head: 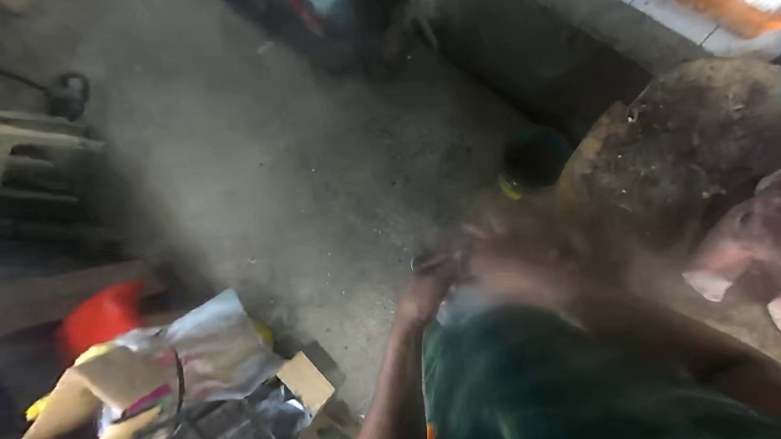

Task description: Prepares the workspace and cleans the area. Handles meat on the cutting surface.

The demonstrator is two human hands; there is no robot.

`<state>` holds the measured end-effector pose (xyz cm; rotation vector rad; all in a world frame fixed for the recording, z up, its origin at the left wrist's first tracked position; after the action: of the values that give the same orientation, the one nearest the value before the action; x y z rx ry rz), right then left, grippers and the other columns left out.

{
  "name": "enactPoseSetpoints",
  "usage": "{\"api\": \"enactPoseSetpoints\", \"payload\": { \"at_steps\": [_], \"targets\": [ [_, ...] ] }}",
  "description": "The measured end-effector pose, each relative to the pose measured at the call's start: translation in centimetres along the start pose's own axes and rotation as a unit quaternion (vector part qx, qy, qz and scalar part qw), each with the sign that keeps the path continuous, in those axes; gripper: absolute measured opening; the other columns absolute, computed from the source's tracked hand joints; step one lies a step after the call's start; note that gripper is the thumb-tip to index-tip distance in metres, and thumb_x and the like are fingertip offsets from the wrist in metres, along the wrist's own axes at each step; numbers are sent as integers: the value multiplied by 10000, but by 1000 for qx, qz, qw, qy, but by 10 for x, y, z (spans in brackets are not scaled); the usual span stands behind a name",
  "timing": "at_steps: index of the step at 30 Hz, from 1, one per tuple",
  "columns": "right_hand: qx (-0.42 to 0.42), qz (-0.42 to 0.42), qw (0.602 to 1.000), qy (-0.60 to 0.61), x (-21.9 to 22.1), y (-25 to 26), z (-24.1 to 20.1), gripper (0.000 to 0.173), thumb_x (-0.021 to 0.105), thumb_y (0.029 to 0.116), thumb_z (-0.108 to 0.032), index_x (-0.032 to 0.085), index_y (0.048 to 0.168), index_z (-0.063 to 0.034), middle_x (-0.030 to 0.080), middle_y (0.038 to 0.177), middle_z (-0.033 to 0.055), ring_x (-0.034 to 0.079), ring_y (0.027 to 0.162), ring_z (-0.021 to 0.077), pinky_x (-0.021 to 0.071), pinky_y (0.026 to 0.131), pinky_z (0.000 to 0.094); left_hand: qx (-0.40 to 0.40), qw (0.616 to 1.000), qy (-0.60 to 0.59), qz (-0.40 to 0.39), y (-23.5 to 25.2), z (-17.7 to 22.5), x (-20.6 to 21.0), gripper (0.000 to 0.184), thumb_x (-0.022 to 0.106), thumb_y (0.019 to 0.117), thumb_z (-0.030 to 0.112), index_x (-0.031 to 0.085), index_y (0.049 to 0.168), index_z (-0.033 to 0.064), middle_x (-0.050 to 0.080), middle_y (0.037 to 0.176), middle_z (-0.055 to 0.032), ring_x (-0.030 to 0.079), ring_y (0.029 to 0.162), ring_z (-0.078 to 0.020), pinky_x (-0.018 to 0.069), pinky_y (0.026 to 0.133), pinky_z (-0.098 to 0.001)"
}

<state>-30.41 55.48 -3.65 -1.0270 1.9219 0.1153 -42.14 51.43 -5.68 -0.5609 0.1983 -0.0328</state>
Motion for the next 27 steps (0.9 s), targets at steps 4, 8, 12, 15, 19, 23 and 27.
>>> {"api": "enactPoseSetpoints", "payload": {
  "at_steps": [4, 8, 12, 15, 19, 23, 27],
  "targets": [
    [288, -52, 955, 50, 21, 68, 117, 364, 501, 1075, -248, 606, 1403, -133, 680, 1241, 232, 657, 1139, 445, 522, 930, 645, -149, 887, 435, 28, 140, -23, -80, 780, 748, 904, 427, 433, 1537, 98, 602, 1326, -296, 651, 1111, -482, 523, 904, -690],
    [431, -7, 899, 79, 36, 120, 202, 436, 434, 1074, -163, 524, 1500, -137, 531, 1458, 263, 559, 1291, 471, 482, 1036, 628, -218, 974, 44, -36, 288, -56, -118, 351, 519, 1074, 199, 540, 1348, -18, 708, 1073, -175, 733, 872, -233, 628, 762, -385],
    [567, 70, 750, 333, 91, 152, 285, 373, 440, 1088, -208, 657, 1334, -31, 683, 1245, 226, 692, 1105, 342, 552, 978, 516, -339, 881, -289, -158, 357, -59, -47, 277, 427, 1074, 237, 599, 1123, 25, 702, 949, -126, 707, 843, -233, 612, 762, -418],
    [583, 254, 475, 608, 130, 154, 329, 332, 511, 1053, -126, 571, 1329, 48, 670, 1145, 210, 693, 928, 277, 611, 792, 453, -304, 896, -52, -320, 413, -98, -37, 262, 590, 942, 156, 617, 1185, 64, 686, 995, -81, 669, 867, -164, 582, 773, -346],
    [524, 388, 255, 714, 185, 182, 378, 243, 520, 1053, -174, 578, 1223, -10, 642, 924, 101, 636, 754, 184, 577, 696, 372, -169, 869, 358, -296, 520, -123, -16, 574, 690, 975, 288, 482, 1427, 1, 685, 1134, -245, 700, 990, -360, 577, 879, -537],
    [605, 276, 266, 698, 246, 221, 401, 243, 592, 1036, -282, 609, 1125, -56, 543, 805, 46, 528, 619, 138, 502, 557, 302, -171, 915, 312, -191, 624, -154, 35, 485, 561, 1057, 281, 459, 1445, 8, 679, 1096, -217, 692, 895, -310, 595, 775, -477],
    [563, 395, 194, 700, 287, 204, 459, 261, 505, 1076, -207, 556, 1233, -5, 595, 970, 85, 597, 796, 161, 567, 731, 338, -269, 883, 140, -359, 644, -185, 105, 556, 602, 1014, 182, 449, 1541, 271, 672, 846, -74, 562, 552, -126, 466, 460, -269]
  ]
}}
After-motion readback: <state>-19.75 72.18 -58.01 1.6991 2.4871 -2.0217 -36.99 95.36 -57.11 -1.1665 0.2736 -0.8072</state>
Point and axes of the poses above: each hand's wrist, its own y-axis towards the middle knuckle, its own x-axis out of the palm, z = x × y, the point moved 10 cm from there along y, towards the middle knuckle
